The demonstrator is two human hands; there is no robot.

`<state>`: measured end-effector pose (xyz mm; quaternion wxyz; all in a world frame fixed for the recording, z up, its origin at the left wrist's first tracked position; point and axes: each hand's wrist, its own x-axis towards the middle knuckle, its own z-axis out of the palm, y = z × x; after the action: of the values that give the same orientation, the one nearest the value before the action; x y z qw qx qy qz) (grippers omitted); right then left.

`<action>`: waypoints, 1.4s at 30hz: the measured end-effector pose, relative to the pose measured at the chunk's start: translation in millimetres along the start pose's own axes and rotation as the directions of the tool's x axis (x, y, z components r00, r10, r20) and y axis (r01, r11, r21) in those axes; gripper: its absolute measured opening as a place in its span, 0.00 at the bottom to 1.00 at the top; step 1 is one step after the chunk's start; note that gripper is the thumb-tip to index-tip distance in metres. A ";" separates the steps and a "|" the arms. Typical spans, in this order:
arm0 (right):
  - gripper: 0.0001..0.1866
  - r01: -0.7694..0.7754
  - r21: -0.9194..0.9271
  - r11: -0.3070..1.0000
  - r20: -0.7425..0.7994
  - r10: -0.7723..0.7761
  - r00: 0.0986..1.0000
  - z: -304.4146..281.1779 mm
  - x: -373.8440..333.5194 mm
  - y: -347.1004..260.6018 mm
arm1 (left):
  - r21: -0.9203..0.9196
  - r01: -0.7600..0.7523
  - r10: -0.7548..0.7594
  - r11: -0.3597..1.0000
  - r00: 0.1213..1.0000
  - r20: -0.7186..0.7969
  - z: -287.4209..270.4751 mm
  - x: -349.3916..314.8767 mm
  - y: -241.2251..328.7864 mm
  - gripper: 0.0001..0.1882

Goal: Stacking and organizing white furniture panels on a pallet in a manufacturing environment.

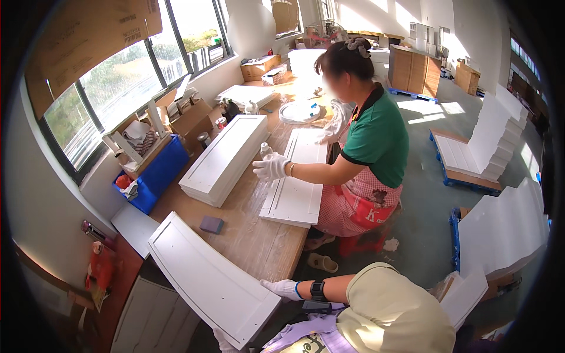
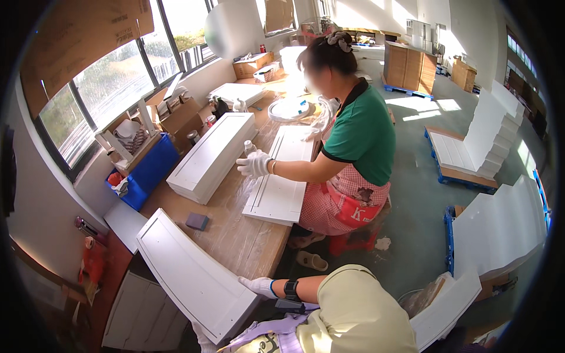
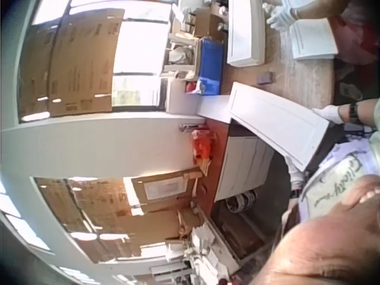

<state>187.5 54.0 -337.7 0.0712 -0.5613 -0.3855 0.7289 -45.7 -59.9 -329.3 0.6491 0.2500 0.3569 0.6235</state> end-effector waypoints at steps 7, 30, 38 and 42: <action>0.40 0.052 -0.119 0.992 0.079 -0.043 0.996 -26.7 -34.6 -14.0 | -0.025 -0.081 0.079 0.996 0.995 -0.067 12.3 -7.2 -20.8 0.35; 0.33 0.139 -0.896 0.422 0.075 -0.165 0.983 -11.8 -53.3 -56.3 | 0.493 0.352 0.039 0.796 0.782 -0.622 28.7 -35.3 4.1 0.33; 0.36 0.251 -0.806 0.535 0.302 0.008 0.953 -8.8 -60.4 -48.5 | 0.587 0.422 0.050 0.691 0.782 -0.621 1.8 -52.8 17.8 0.25; 0.36 0.177 -0.746 0.642 0.259 0.035 0.965 -3.7 -80.2 -50.0 | 0.462 0.356 0.002 0.812 0.791 -0.612 -8.9 -59.9 3.5 0.28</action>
<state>203.1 47.4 -244.7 -0.1921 -0.4267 -0.6842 0.5594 -52.9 -119.9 -323.0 0.4635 0.1863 0.7269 0.4713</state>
